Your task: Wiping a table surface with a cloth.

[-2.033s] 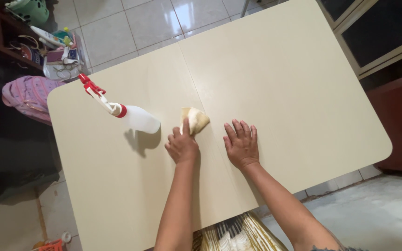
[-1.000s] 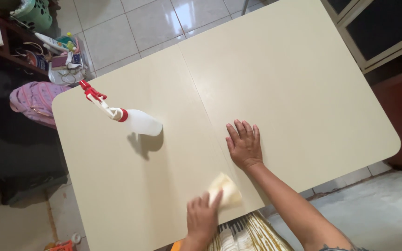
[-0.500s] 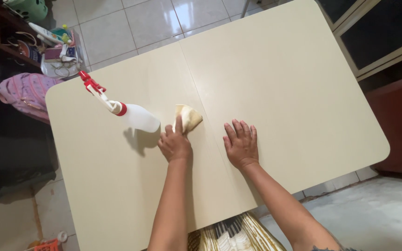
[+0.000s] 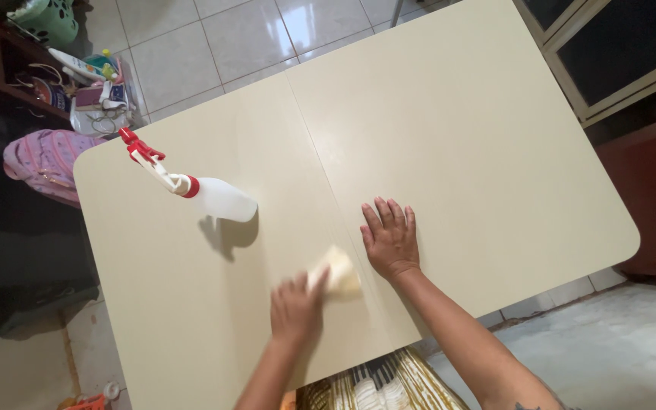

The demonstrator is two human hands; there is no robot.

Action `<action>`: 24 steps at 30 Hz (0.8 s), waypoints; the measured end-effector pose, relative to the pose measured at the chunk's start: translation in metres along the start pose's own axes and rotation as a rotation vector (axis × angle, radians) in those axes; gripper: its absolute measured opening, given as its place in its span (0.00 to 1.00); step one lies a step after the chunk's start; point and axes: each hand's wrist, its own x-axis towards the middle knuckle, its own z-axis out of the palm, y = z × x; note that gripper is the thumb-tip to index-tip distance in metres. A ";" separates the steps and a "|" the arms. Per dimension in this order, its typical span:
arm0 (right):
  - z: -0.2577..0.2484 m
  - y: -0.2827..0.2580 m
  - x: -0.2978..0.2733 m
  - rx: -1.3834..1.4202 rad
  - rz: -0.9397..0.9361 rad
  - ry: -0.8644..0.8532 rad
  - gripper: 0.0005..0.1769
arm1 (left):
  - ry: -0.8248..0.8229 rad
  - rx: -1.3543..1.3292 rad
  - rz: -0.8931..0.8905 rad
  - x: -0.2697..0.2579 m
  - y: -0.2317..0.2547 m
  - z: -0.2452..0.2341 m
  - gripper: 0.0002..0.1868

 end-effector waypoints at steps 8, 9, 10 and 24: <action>-0.008 -0.003 0.002 0.027 0.015 -0.007 0.27 | 0.089 -0.093 -0.468 0.142 -0.010 -0.013 0.30; -0.008 -0.003 0.002 0.027 0.012 -0.007 0.27 | 0.077 -0.097 -0.524 0.144 -0.008 -0.013 0.31; -0.007 -0.003 0.003 0.032 0.009 -0.006 0.27 | 0.078 -0.093 -0.528 0.123 -0.007 -0.007 0.31; -0.001 -0.002 -0.001 -0.021 -0.002 -0.003 0.26 | 0.061 -0.024 0.123 0.008 0.010 -0.001 0.34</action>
